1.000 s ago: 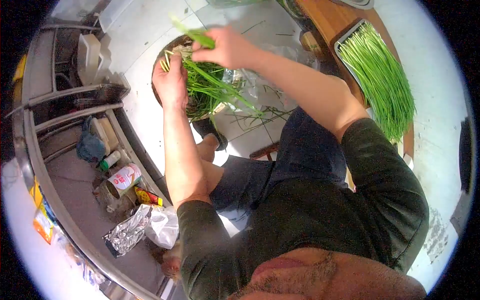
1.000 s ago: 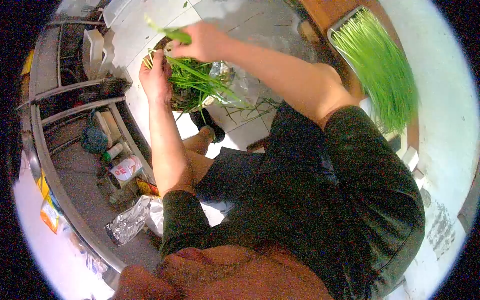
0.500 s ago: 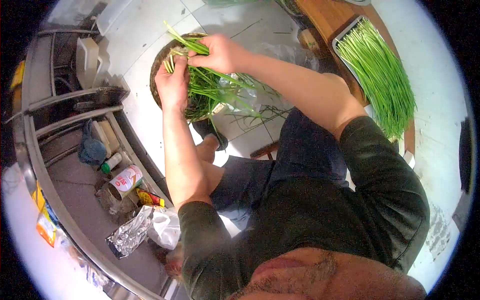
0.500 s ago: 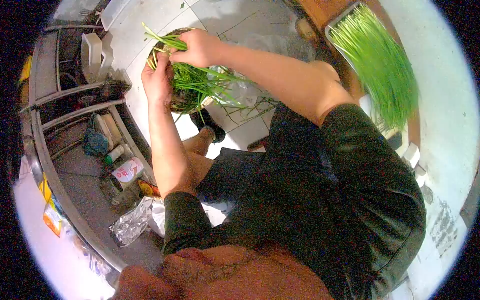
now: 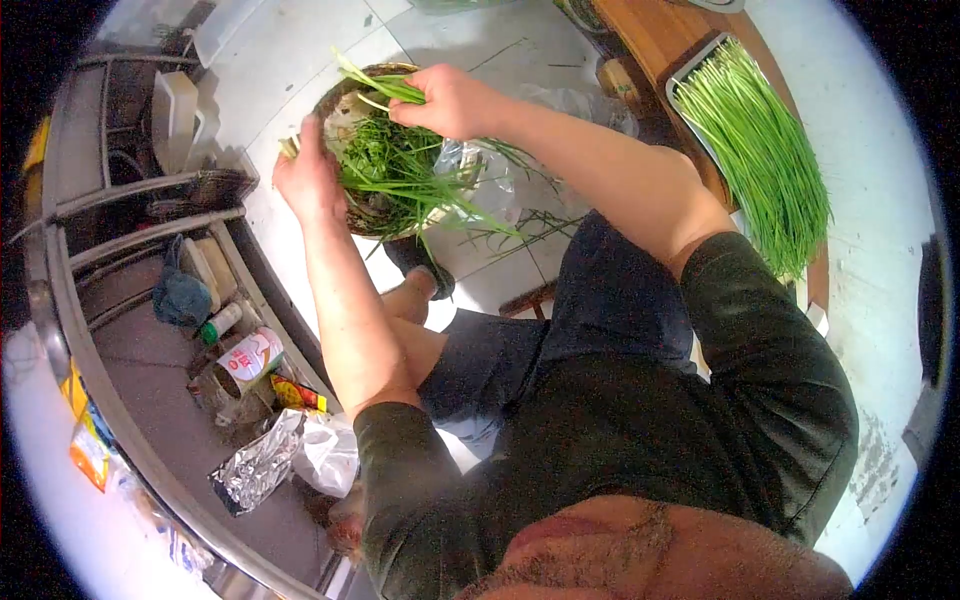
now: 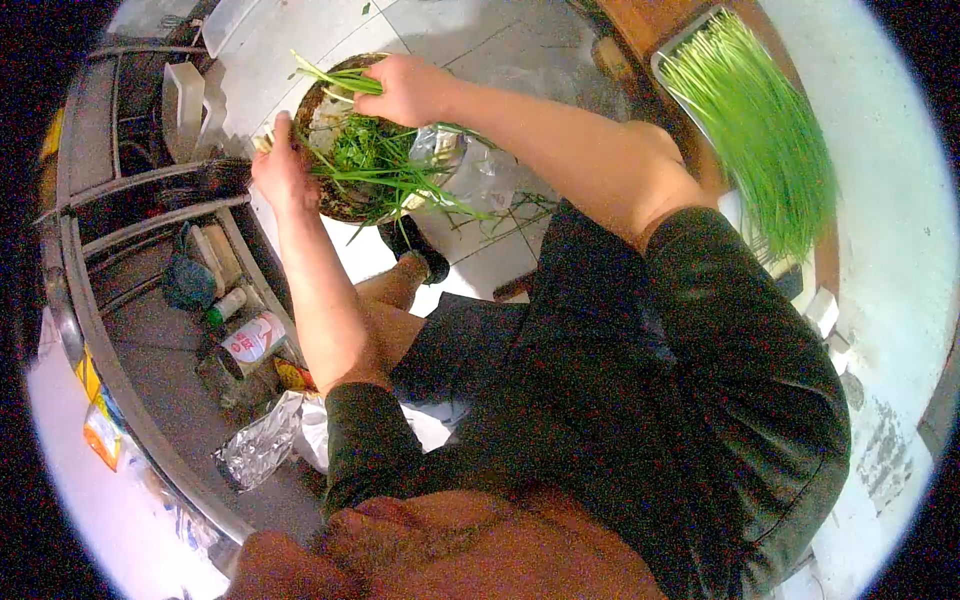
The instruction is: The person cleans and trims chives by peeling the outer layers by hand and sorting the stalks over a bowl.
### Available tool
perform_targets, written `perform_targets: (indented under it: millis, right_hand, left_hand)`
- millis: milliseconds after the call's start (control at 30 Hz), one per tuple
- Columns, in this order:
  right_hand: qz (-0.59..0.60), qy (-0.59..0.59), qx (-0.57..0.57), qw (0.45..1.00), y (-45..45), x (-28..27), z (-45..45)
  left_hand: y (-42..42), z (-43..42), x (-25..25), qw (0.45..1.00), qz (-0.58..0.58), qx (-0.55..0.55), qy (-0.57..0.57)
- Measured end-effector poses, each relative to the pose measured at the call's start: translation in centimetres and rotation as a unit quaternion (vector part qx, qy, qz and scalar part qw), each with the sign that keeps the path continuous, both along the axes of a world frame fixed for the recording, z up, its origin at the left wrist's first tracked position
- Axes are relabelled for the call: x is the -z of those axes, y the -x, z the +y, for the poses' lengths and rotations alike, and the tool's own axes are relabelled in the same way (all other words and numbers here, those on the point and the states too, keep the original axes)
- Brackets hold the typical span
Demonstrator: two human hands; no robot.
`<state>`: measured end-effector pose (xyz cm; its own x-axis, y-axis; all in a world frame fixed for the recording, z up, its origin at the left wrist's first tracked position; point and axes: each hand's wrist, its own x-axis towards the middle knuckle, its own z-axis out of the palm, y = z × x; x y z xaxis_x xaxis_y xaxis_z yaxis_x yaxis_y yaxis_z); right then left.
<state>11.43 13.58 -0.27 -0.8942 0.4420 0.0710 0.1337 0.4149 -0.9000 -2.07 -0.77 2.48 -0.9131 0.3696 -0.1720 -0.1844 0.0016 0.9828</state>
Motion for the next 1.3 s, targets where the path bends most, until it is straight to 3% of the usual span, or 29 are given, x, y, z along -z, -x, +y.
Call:
perform_targets:
  millis: [133, 267, 400, 700, 900, 1133, 1300]
  right_hand:
    - [0.006, 0.052, -0.018, 0.998, 0.9, 1.5, 0.1]
    - [-0.011, 0.056, -0.033, 0.998, 0.8, 0.8, -0.2]
    - [0.095, 0.022, -0.023, 0.995, 0.7, 1.2, -0.6]
    - [0.044, 0.022, -0.063, 0.997, 0.6, 0.5, 0.1]
    - [-0.01, 0.115, -0.065, 0.991, 0.3, -0.4, -0.2]
    - [-0.002, 0.162, -0.054, 0.985, 0.3, -0.4, -0.2]
    - [-0.028, 0.155, -0.055, 0.986, 0.4, -0.3, 0.0]
  left_hand:
    - [-1.1, 0.3, 0.9, 0.995, 0.013, 0.08, 0.058]
    - [-2.7, 0.6, 1.1, 0.987, 0.045, 0.147, 0.044]
    - [-3.0, 1.0, 1.4, 0.992, 0.024, 0.121, 0.008]
    - [-2.6, 0.5, 1.0, 0.985, 0.017, 0.174, -0.013]
    - [-2.0, 0.8, 1.7, 0.993, 0.033, 0.104, -0.054]
    - [-0.6, 0.0, 0.8, 1.0, -0.011, 0.006, -0.011]
    - [-1.8, 0.3, 0.5, 0.993, -0.064, 0.096, -0.031]
